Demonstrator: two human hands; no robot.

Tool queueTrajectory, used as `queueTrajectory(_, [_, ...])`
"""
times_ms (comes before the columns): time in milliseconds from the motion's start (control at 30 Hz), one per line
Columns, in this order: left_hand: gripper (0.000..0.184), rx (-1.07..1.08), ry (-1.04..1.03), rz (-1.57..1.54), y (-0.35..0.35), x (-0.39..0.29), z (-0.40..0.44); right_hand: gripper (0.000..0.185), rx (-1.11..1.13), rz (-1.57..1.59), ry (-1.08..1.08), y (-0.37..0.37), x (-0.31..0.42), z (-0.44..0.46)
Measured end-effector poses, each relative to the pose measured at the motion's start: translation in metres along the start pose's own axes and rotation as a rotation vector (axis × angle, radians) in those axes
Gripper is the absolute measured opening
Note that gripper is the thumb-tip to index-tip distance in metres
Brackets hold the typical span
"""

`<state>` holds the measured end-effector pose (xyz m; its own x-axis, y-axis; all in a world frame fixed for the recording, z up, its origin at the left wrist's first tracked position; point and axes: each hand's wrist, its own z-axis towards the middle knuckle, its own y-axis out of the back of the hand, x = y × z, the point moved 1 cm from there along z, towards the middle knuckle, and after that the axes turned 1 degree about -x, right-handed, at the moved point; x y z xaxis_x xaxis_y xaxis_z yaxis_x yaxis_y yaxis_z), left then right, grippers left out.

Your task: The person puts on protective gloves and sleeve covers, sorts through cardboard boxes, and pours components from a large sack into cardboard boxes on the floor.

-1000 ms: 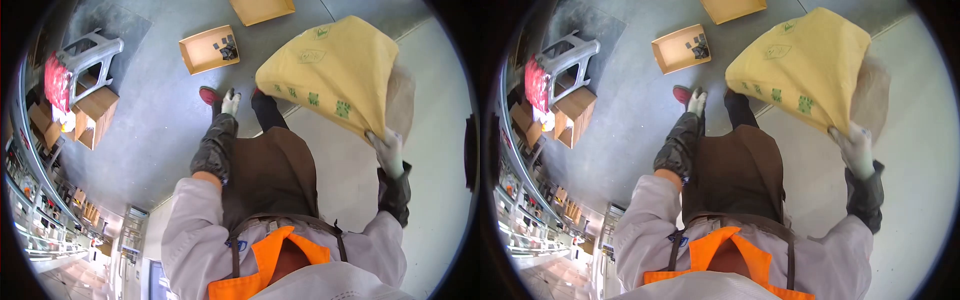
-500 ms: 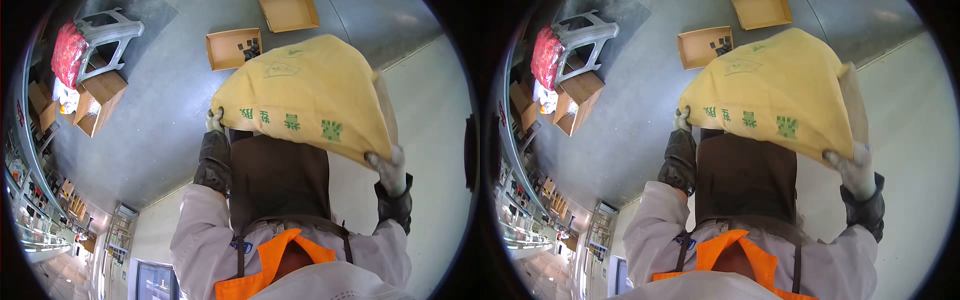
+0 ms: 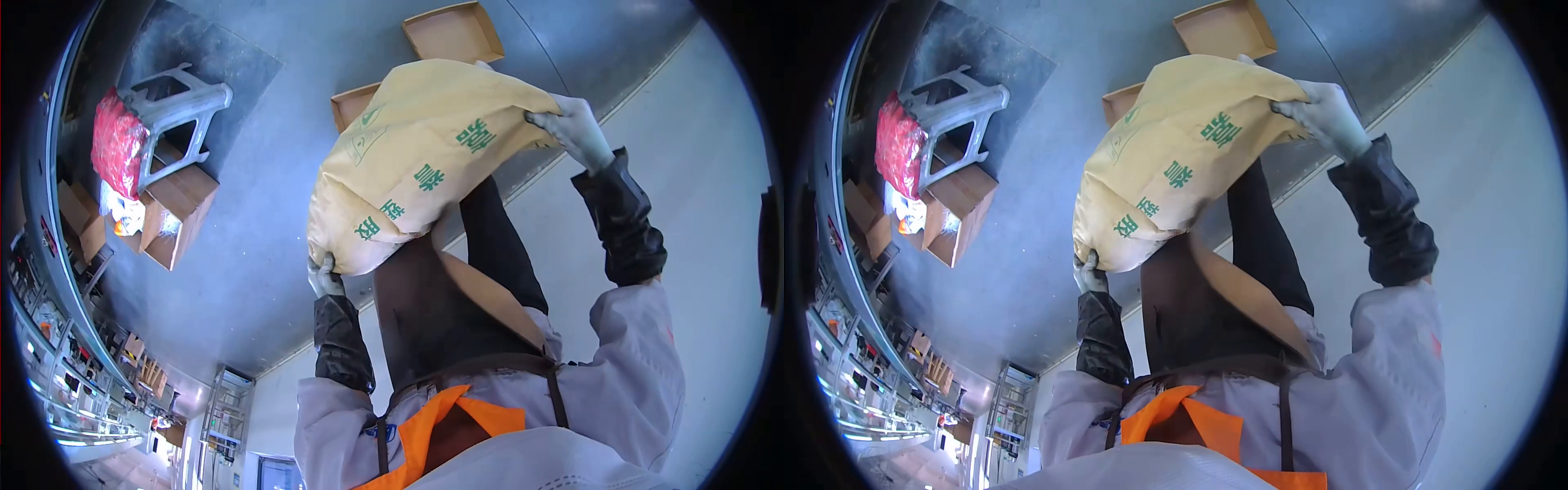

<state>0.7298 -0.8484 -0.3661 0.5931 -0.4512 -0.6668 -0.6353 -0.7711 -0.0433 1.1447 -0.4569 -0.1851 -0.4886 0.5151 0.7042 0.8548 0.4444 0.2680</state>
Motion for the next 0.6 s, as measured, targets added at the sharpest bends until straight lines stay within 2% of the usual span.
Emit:
queueTrajectory(133, [0.064, -0.051, -0.031, -0.018, -0.062, -0.008, -0.014, 0.025, -0.055, -0.056, 0.183, 0.029, -0.018, 0.063])
queueTrajectory(267, [0.055, -0.071, -0.036, 0.027, -0.126, -0.013, -0.023, 0.028, -0.123, -0.070, 0.235, 0.059, -0.041, 0.127])
queueTrajectory(400, [0.048, -0.119, -0.044, 0.063, -0.164, -0.008, -0.027, 0.025, -0.112, -0.048, 0.228, 0.086, -0.066, 0.192])
queueTrajectory(600, [0.047, -0.126, 0.009, 0.070, -0.225, -0.017, -0.053, 0.023, -0.085, 0.057, 0.189, 0.111, -0.100, 0.260])
